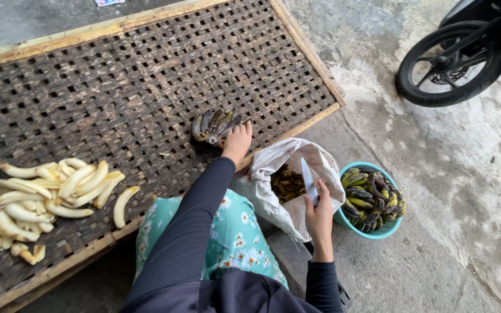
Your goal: The person sits on the ground and peels bananas one at a time with a knife, cutting the peel and pulling it off by hand. Peeled bananas are placed on a woven bamboo mat, and peels are dropped into a white sack beside them.
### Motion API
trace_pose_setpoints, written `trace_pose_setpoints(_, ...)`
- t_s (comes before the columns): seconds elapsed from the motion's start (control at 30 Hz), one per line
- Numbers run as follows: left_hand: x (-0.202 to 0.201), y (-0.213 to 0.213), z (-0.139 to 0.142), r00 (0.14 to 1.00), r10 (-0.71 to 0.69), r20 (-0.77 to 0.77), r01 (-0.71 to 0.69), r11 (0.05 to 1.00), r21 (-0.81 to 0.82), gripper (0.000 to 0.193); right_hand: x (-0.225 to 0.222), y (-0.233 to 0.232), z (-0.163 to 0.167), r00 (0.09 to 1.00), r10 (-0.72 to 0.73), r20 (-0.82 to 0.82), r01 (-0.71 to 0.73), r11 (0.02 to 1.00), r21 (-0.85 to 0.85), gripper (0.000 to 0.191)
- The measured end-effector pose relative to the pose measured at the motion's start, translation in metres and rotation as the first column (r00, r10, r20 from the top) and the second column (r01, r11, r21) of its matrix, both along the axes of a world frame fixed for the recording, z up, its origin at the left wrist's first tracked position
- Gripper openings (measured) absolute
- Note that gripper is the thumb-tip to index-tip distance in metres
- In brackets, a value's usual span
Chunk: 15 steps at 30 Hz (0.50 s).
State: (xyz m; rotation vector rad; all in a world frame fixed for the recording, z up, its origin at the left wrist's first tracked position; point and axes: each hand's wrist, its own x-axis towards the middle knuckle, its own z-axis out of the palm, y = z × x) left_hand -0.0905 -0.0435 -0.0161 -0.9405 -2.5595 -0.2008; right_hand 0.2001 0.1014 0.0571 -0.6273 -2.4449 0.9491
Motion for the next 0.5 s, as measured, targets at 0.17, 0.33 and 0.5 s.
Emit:
trace_pose_setpoints(0.17, 0.001, -0.002, -0.014, 0.982, 0.137, 0.133, -0.139, 0.990, 0.004, 0.027, 0.008, 0.005, 0.000, 0.986, -0.109, 0.129, 0.119, 0.991, -0.069, 0.059)
trace_pose_setpoints(0.33, 0.007, -0.020, -0.005, 0.967, 0.029, 0.253, -0.097, 0.961, 0.260, 0.025, 0.005, 0.006, 0.004, 0.994, -0.073, 0.085, 0.077, 0.996, -0.045, 0.058)
trace_pose_setpoints(0.5, -0.014, -0.026, 0.000, 0.656, -0.185, 0.732, -0.416, 0.720, 0.555, 0.044, 0.004, 0.007, 0.000, 0.995, -0.071, 0.064, 0.075, 0.995, -0.073, 0.059)
